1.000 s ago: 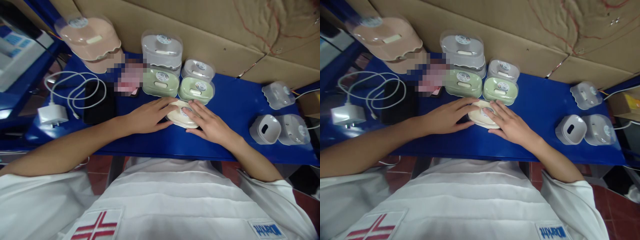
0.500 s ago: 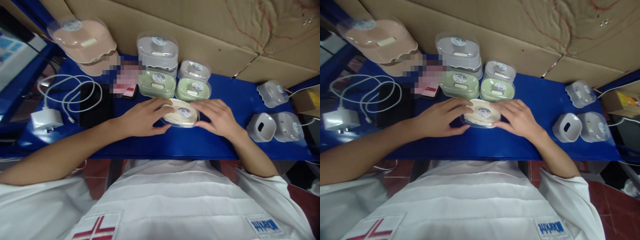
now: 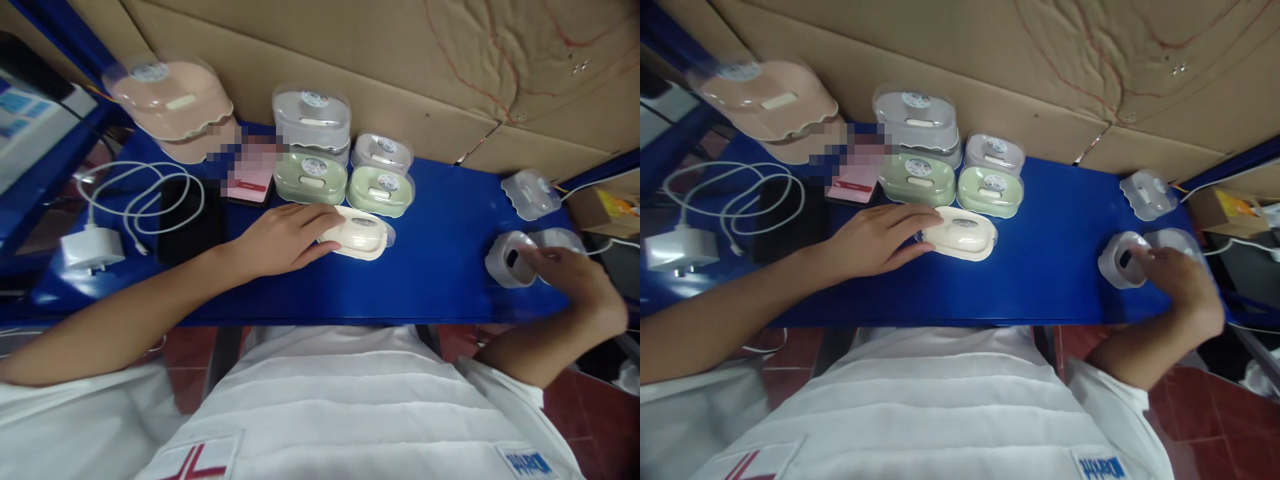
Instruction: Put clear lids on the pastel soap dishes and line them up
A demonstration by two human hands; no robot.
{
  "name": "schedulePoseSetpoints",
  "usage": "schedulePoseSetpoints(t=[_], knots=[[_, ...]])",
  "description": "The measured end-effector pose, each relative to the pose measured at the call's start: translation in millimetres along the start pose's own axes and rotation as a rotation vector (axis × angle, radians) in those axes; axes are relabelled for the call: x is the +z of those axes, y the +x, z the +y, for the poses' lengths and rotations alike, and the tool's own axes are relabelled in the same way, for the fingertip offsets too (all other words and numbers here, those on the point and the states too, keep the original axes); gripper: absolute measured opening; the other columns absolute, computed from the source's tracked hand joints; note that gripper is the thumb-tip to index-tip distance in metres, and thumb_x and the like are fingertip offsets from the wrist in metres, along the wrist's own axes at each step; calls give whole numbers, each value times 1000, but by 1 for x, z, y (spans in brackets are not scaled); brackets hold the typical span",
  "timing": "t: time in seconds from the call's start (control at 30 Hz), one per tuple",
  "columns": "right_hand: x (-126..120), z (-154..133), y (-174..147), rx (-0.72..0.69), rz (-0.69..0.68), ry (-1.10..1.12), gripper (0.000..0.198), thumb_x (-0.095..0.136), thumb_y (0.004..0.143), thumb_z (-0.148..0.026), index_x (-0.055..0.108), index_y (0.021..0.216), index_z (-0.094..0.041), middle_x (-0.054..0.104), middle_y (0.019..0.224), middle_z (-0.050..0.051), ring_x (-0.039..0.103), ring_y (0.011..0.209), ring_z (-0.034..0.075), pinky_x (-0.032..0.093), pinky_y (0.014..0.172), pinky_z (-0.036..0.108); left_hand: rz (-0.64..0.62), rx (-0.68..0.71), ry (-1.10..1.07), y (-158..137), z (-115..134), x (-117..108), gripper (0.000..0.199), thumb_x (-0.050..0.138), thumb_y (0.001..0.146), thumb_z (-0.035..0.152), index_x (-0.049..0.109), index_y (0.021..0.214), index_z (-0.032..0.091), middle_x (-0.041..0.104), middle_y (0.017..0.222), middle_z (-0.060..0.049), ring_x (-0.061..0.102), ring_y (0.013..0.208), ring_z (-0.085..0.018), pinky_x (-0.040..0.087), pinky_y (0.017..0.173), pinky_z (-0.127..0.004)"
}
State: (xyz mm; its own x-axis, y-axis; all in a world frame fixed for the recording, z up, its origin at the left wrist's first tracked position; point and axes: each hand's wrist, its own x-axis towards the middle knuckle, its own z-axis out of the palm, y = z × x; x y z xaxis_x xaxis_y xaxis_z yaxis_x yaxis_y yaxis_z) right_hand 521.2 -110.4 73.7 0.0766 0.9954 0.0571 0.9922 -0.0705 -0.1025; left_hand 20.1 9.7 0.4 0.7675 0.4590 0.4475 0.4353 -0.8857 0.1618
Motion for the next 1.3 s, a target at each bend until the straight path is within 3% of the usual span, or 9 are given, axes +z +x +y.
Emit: schedulePoseSetpoints(t=[0.1,0.2,0.3,0.37,0.47,0.7,0.87,1.03,1.3], knots=[[24,-12,-29,77,59,34,51,51,102,-65,72,136,-33,71,132,16,70,127,45,53,110,69,11,-80,-33,0,-2,-2,43,46,115,49,66,141,20,76,134,-13,76,122,-27,62,100,-37],[41,-34,-50,-17,-30,151,41,53,106,-55,74,133,-33,67,147,17,58,148,41,48,123,59,27,-115,-43,1,-1,-5,45,44,116,49,64,144,20,73,138,-14,73,127,-27,62,104,-37],[53,-67,-53,-119,-8,99,42,50,109,-53,72,137,-31,59,162,14,42,161,42,33,131,70,65,-126,-53,2,1,-10,47,43,116,49,61,149,20,70,145,-14,68,136,-27,58,114,-40],[61,-92,-45,-196,96,2,47,56,107,-57,70,140,-27,63,157,16,53,152,46,33,126,77,94,-132,-70,3,2,-14,48,44,116,49,59,151,20,67,148,-15,65,141,-28,55,119,-45],[65,-121,-31,-328,148,-39,47,59,107,-50,67,145,-24,74,141,16,72,127,41,53,110,64,135,-163,-88,4,2,-19,48,43,115,49,59,152,23,66,150,-14,63,143,-31,52,123,-52],[45,-186,3,-660,193,65,36,62,109,-39,71,141,-25,81,125,11,77,108,31,60,97,46,213,-164,-110,-3,0,-22,51,45,114,54,58,154,26,62,155,-14,57,150,-37,46,127,-63],[69,-241,44,-834,215,-41,39,54,113,-42,74,137,-19,81,129,13,76,116,29,58,102,43,321,-32,-69,-6,-9,-15,52,55,113,47,52,160,26,61,157,-14,59,149,-37,49,126,-60],[89,-237,45,-975,268,-43,52,58,112,-46,62,152,-12,71,149,15,68,135,30,46,116,47,351,30,-60,-5,-12,-11,55,61,111,43,50,162,26,61,157,-14,60,148,-33,51,125,-53],[100,-198,39,-1033,210,95,40,57,112,-26,62,151,-17,73,147,10,69,133,24,41,120,43,333,71,-59,-3,-14,-4,57,66,109,36,49,162,21,64,152,-18,59,149,-31,54,123,-49]])
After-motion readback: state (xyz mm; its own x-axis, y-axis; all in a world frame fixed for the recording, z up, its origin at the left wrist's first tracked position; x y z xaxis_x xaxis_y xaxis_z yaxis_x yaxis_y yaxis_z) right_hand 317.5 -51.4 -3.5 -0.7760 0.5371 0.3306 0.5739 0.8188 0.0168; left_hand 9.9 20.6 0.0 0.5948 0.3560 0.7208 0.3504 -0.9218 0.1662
